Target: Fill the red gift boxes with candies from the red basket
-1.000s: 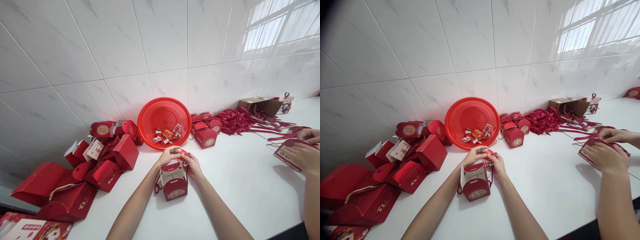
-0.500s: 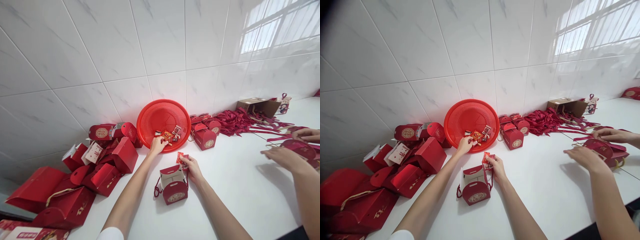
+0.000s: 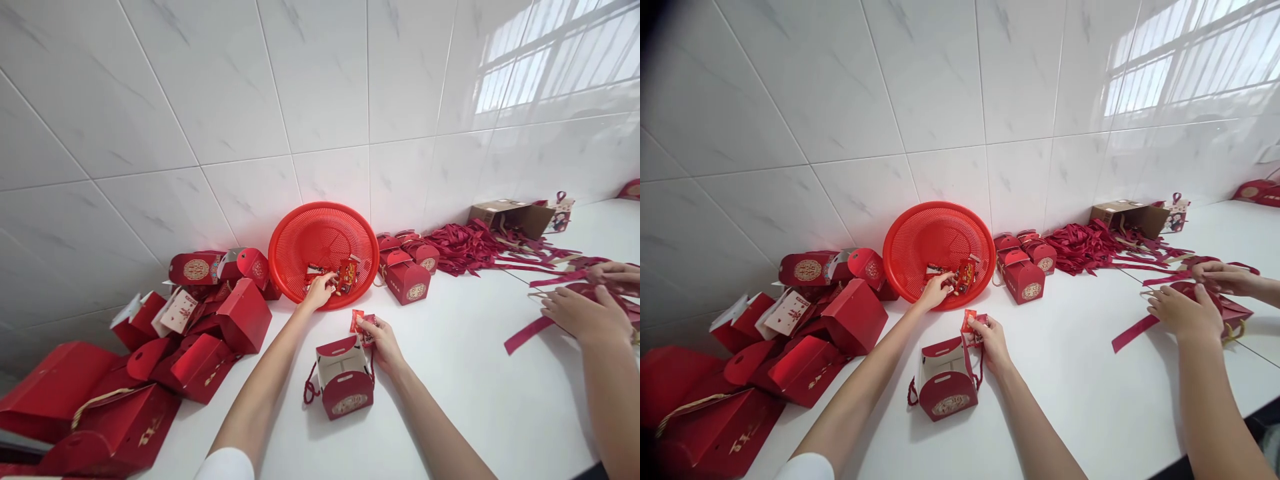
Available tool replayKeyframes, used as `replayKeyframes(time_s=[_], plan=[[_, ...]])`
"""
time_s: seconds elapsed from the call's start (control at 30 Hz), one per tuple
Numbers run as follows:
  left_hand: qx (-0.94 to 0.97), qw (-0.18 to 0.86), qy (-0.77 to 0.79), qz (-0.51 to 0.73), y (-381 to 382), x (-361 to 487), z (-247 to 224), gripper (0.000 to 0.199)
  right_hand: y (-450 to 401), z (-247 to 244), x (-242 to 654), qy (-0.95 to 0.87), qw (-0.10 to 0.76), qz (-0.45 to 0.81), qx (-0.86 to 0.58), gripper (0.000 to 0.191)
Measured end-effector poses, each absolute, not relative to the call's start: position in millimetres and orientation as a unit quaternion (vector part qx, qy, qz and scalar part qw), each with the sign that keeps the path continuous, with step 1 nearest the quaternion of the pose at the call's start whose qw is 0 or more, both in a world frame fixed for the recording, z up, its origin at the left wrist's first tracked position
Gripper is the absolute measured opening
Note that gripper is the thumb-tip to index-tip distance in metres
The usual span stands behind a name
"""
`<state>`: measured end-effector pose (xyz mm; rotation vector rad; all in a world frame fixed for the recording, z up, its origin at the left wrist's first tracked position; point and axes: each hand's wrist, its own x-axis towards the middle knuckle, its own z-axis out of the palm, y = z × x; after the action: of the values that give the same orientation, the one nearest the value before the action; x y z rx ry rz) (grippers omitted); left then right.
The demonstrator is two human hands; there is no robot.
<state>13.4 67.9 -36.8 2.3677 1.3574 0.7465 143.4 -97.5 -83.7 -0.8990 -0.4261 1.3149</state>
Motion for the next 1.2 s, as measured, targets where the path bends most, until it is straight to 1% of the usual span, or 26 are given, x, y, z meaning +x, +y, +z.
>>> replayKeyframes(time_s=[0.1,0.2,0.47,0.57,0.73,0.97,1.2], plan=[[0.822,0.133,0.497,0.242,73.6,7.8,-32.0,0.054,-98.3,-82.4,143.4,-0.186,0.676,0.586,-0.406,0.052],[0.823,0.114,0.512,0.220,78.6,1.3,-23.8,0.053,-98.4,-82.5,143.1,-0.185,0.677,0.585,-0.406,0.052],[0.827,0.088,0.535,0.148,78.3,0.4,-18.9,0.035,-97.2,-84.6,143.5,-0.180,0.681,0.592,-0.392,0.047],[0.829,0.080,0.536,0.139,76.7,3.8,-20.6,0.032,-96.5,-86.8,144.3,-0.175,0.683,0.592,-0.389,0.047],[0.831,0.075,0.532,0.145,77.0,6.8,-23.0,0.035,-95.2,-90.3,144.7,-0.174,0.687,0.591,-0.387,0.044],[0.833,0.075,0.531,0.134,80.6,2.1,-24.0,0.050,-95.0,-91.4,146.3,-0.175,0.684,0.589,-0.394,0.046],[0.831,0.034,0.544,0.107,86.1,-14.6,-13.0,0.042,-94.0,-94.6,146.7,-0.175,0.685,0.588,-0.393,0.044]])
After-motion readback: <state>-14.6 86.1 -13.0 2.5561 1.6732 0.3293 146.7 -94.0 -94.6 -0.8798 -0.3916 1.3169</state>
